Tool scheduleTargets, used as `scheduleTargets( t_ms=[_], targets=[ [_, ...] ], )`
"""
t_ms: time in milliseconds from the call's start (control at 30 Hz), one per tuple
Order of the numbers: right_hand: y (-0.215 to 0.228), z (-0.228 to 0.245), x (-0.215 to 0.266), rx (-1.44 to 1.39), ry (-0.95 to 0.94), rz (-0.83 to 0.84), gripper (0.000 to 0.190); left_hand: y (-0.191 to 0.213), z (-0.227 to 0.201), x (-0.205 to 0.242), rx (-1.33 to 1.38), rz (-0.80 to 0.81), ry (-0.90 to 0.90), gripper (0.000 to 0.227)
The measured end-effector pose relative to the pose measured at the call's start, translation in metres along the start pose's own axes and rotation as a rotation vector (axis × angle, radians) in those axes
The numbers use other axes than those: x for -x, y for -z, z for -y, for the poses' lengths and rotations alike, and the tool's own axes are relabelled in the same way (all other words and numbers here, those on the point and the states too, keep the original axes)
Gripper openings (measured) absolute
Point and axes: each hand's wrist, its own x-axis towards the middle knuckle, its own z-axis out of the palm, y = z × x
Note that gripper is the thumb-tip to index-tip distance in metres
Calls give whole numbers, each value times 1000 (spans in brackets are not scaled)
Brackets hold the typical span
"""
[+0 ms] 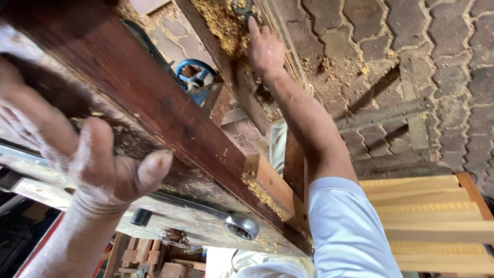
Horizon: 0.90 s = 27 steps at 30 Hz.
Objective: The recorder is disassembling and inspecting a machine part, specifically a spindle or cutter head assembly, using a wrench and hands on a wooden workbench.
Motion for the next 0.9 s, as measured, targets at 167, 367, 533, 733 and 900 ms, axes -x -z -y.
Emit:
scheduleTargets(
  t_ms=[167, 367, 533, 733, 900],
  targets=[
    [-12, 4, -23, 102, -92, 51, 26, -1, 3, 0, -37, -118, -72, 81],
    [-25, -2, 33, -284, 26, 7, 14, 2, 7, 6, -17, -39, -17, 80],
    [10, -30, 71, -1999, -245, 445, 8, 0, 9, 5, -54, -43, -91, 81],
    [61, -33, 84, -2042, -181, 481, 49, 4, 0, -4, -35, -42, -96, 79],
    [72, -24, 84, -1393, -90, 313, 52, -18, -1, -2, -84, -89, -66, 83]
  ],
)
